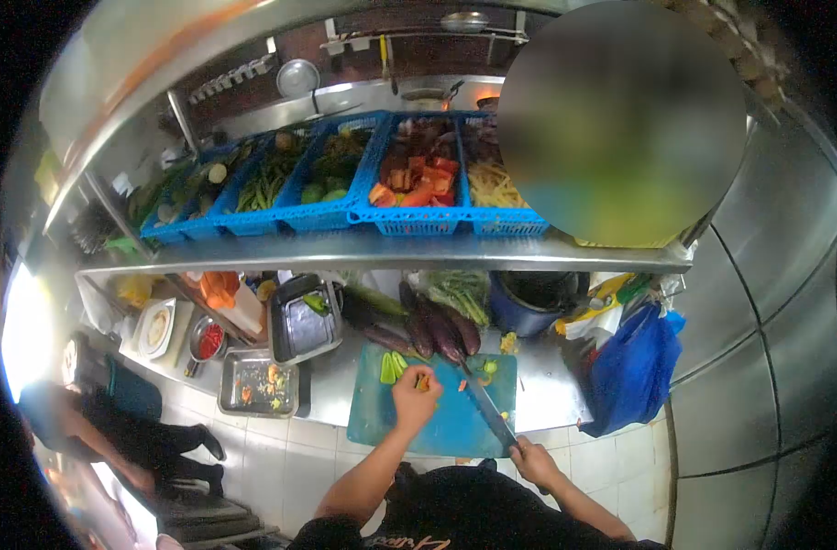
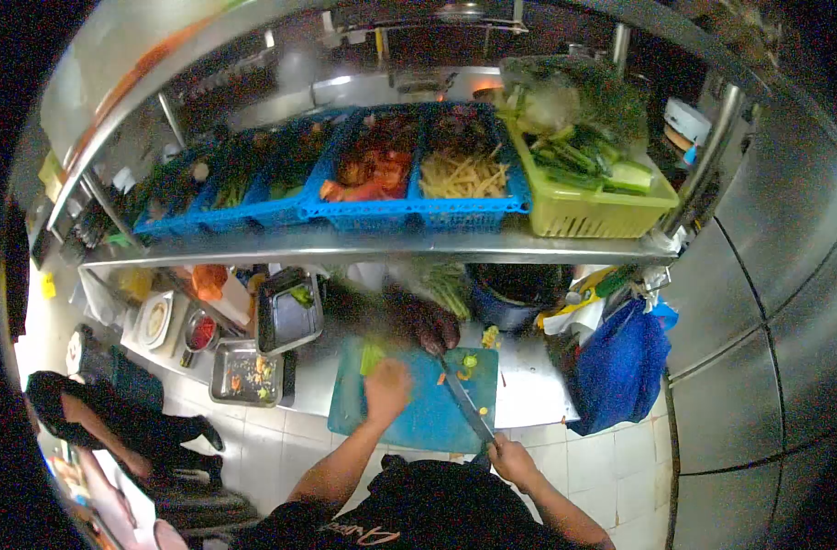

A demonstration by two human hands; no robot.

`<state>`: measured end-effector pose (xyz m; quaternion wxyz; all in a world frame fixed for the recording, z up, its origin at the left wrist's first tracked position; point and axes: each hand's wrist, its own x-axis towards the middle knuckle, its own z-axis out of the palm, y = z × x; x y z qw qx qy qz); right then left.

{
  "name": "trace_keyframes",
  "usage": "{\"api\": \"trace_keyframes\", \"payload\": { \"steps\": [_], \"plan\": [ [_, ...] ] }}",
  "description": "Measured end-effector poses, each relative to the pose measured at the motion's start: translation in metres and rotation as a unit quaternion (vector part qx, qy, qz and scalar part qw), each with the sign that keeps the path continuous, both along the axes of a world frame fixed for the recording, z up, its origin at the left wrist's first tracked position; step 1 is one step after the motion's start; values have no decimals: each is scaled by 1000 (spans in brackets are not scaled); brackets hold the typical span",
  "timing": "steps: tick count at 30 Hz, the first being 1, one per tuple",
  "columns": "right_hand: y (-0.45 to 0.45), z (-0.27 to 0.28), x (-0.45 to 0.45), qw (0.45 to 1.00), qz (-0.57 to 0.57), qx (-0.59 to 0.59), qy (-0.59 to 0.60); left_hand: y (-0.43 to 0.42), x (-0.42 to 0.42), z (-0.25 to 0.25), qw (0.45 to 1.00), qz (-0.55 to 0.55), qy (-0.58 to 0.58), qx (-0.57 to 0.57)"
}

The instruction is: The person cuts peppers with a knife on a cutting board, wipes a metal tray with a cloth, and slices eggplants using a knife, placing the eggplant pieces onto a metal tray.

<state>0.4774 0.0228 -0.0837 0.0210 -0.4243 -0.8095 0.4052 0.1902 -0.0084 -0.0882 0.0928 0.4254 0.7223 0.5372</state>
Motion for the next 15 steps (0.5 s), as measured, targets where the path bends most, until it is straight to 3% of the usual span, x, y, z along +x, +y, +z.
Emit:
{"api": "trace_keyframes", "payload": {
  "steps": [3,5,7,8,9,11,12,13,15],
  "plan": [
    [0,-5,4,999,-2,36,13,10,-13,172,933,-16,157,323],
    [2,6,-4,999,-8,39,2,21,-29,253,866,22,301,398],
    [7,3,-4,996,-13,85,-15,42,-37,319,815,24,347,463],
    [11,10,-6,996,-11,80,-22,54,-47,342,799,23,393,454],
    [12,14,-7,997,-2,68,-30,66,-49,358,831,33,381,405],
    [18,7,-4,997,13,71,1,89,-57,370,888,65,415,186],
    [19,10,-4,997,15,76,5,100,-69,368,892,25,436,118],
    [20,12,-3,996,17,82,9,98,-61,369,896,54,431,87],
    [25,6,1,994,36,96,37,84,-57,358,862,97,425,258]
  ]
}}
